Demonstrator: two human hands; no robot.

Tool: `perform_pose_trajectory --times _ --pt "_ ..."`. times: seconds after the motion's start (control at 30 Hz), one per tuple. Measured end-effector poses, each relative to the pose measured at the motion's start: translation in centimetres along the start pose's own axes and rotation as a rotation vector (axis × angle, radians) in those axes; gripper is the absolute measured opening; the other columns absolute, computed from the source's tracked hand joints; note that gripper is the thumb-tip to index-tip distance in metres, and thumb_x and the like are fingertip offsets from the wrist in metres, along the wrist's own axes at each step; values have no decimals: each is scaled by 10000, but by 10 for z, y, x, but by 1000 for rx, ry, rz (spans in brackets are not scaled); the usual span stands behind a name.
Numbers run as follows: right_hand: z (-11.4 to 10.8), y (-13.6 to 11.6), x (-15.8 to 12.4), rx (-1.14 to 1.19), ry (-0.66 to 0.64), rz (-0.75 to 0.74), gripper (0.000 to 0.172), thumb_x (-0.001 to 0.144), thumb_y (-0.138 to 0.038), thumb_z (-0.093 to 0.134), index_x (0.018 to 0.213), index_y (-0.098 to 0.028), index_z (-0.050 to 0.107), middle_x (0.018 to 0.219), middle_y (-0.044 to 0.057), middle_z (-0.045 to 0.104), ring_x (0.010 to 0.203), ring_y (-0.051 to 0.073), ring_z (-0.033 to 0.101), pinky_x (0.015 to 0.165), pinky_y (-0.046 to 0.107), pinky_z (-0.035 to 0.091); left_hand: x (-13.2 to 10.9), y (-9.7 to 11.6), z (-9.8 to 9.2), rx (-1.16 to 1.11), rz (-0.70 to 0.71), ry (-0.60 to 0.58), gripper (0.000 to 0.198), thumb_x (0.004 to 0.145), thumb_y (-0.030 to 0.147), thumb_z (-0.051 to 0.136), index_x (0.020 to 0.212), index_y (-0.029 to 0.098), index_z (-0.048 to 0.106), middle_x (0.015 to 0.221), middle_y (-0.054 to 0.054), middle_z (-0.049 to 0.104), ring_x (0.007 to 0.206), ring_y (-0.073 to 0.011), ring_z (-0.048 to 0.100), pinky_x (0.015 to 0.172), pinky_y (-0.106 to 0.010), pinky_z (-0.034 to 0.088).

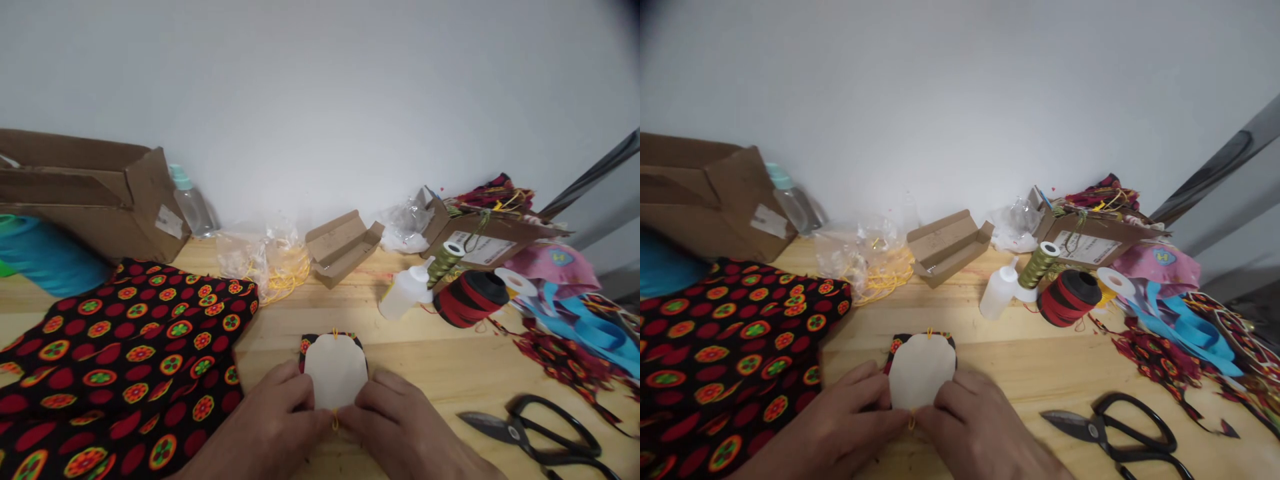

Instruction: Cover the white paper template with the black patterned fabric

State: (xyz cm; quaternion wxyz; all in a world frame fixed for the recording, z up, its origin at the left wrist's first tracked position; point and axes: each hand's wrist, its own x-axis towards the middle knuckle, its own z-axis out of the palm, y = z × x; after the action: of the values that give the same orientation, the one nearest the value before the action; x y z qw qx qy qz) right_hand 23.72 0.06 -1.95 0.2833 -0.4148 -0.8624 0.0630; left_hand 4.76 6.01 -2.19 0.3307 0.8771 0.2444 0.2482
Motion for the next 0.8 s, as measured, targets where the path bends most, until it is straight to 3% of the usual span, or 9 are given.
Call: perform_pose_trajectory --times 0.2,0.37,0.6,0.7,0.8 --pt "-14 -4 9 103 39 28 202 834 -69 453 951 -163 588 701 42 606 703 148 521 539 222 421 -2 -2 -1 57 88 -46 213 842 173 483 894 291 652 787 -5 612 779 -156 533 644 -245 447" --pt "-11 0 2 185 62 68 217 820 -64 468 979 -160 580 756 51 605 714 153 511 574 245 424 -4 -6 -1 -10 -5 -71 227 807 135 523 912 295 645 849 -2 623 820 -162 545 683 -266 452" --pt "-8 6 -11 304 139 369 111 801 -145 523 879 -193 586 699 19 571 664 150 518 572 260 416 -1 -2 -8 -182 -266 14 127 777 239 560 860 254 655 716 6 590 684 -148 560 601 -259 450" --pt "-14 5 -9 344 192 460 26 778 -183 555 786 -202 571 686 5 555 645 144 521 554 251 410 -1 -1 -10 -226 -266 65 123 788 253 535 817 243 654 703 6 591 672 -145 558 602 -260 444" --pt "-20 2 -5 339 224 497 55 764 -205 574 723 -203 537 680 -4 548 624 138 519 552 250 407 -1 0 -12 -203 -220 49 145 818 279 500 847 250 638 727 7 580 709 -148 551 633 -269 435"
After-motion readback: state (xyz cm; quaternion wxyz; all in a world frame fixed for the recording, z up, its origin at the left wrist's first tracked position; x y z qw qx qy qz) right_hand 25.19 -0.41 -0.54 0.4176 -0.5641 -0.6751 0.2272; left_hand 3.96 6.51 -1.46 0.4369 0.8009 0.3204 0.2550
